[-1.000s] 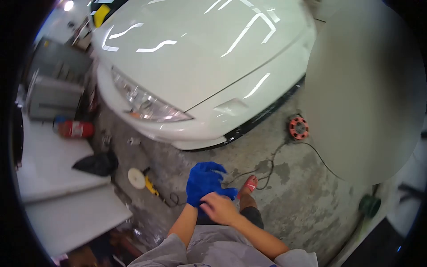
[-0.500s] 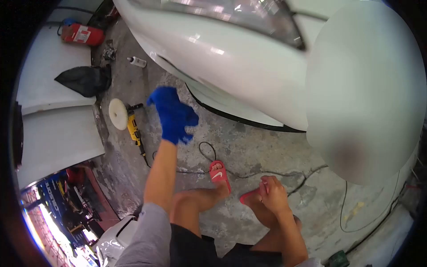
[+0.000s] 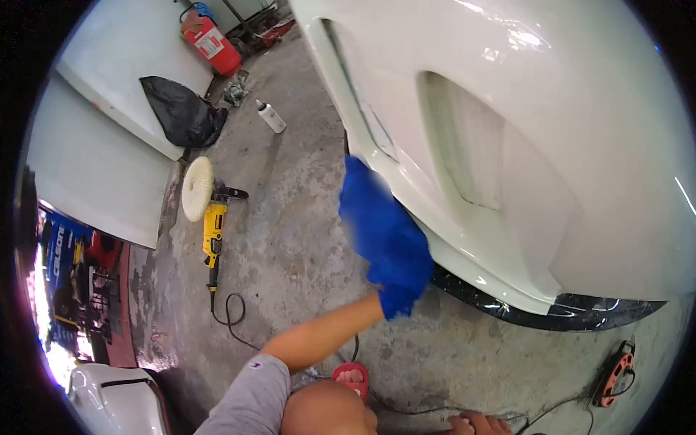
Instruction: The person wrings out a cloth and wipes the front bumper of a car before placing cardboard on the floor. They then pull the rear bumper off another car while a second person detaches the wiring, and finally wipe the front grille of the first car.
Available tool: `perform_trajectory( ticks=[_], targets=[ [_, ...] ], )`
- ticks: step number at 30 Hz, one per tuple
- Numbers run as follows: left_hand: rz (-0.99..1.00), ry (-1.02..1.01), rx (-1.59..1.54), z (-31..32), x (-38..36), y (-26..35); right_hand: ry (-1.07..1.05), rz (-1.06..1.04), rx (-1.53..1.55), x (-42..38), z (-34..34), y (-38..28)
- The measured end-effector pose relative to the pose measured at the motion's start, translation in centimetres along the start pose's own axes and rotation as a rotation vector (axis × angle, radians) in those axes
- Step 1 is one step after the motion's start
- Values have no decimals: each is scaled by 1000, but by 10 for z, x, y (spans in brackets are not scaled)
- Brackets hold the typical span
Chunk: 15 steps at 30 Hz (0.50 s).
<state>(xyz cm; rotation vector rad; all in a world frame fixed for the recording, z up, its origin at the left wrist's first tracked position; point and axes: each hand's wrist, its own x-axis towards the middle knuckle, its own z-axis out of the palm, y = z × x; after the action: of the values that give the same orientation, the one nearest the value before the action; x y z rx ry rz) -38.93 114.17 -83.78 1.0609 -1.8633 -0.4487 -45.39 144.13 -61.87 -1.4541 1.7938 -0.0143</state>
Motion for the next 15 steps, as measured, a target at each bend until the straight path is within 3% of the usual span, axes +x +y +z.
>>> perform_trajectory(
  ticks=[1, 4, 7, 10, 13, 15],
  targets=[
    [5, -4, -17, -4, -7, 8, -7, -81, 24, 3, 0, 2],
    [28, 8, -51, -21, 8, 15, 32, -43, 101, 22, -7, -1],
    [57, 64, -34, -30, 63, -12, 150, 76, -5, 32, 6, 2],
    [65, 83, 3, -36, 127, -54, 71, 116, 33, 32, 15, 12],
    [-9, -25, 91, -30, 170, -82, 41, 166, -7, 34, 25, 16],
    [-108, -201, 221, -22, 182, -89, 16, 220, -69, 28, 23, 10]
  ],
)
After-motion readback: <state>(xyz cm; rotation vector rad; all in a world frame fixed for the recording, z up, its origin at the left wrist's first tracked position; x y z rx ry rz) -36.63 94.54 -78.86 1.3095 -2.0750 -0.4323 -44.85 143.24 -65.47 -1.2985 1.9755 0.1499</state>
